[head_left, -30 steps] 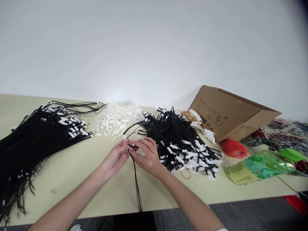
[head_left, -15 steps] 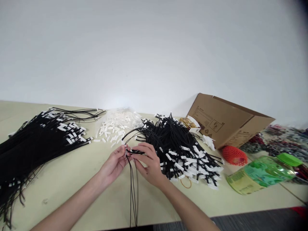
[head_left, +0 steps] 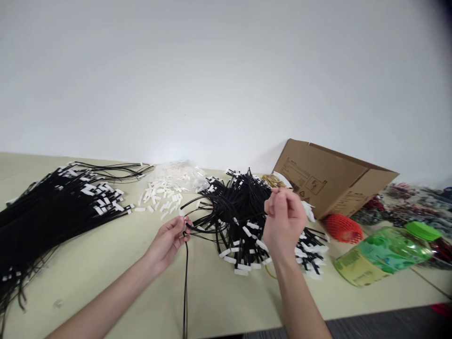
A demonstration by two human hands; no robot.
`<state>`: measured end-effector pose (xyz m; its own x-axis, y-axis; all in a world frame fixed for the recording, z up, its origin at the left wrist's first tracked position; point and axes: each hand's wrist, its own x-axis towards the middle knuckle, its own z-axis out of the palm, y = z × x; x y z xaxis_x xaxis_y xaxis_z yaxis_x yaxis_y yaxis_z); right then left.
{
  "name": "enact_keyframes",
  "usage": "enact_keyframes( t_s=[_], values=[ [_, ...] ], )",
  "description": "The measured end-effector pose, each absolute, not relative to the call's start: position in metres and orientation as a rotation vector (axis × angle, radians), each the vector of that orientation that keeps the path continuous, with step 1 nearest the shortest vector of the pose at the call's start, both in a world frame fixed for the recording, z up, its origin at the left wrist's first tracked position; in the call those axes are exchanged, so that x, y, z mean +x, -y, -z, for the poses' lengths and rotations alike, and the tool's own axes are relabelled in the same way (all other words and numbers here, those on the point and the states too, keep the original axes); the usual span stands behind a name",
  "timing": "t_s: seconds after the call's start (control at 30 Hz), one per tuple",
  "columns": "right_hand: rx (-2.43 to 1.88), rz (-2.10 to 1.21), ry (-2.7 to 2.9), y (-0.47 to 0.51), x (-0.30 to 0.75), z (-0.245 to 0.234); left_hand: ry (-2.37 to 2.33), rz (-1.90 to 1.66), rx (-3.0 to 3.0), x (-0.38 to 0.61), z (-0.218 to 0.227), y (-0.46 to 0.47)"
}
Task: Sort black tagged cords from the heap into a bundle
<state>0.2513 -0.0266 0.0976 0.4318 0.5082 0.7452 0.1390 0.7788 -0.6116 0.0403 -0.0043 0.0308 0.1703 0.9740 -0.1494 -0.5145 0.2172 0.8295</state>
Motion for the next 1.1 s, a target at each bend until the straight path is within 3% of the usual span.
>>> enact_keyframes(
  t_s=[0.1,0.3,1.1],
  values=[
    [-0.807,0.074,1.544,0.028,0.243,-0.088,-0.819,-1.160,0.772,0.040,-0.031,0.003],
    [-0.811,0.302,1.952,0.023,0.215,-0.056,-0.804,-1.073,0.911,0.039,-0.027,0.002],
    [-0.777,0.281,1.982,0.023,0.213,-0.049,-0.773,-0.971,1.103,0.043,-0.031,0.011]
  ],
)
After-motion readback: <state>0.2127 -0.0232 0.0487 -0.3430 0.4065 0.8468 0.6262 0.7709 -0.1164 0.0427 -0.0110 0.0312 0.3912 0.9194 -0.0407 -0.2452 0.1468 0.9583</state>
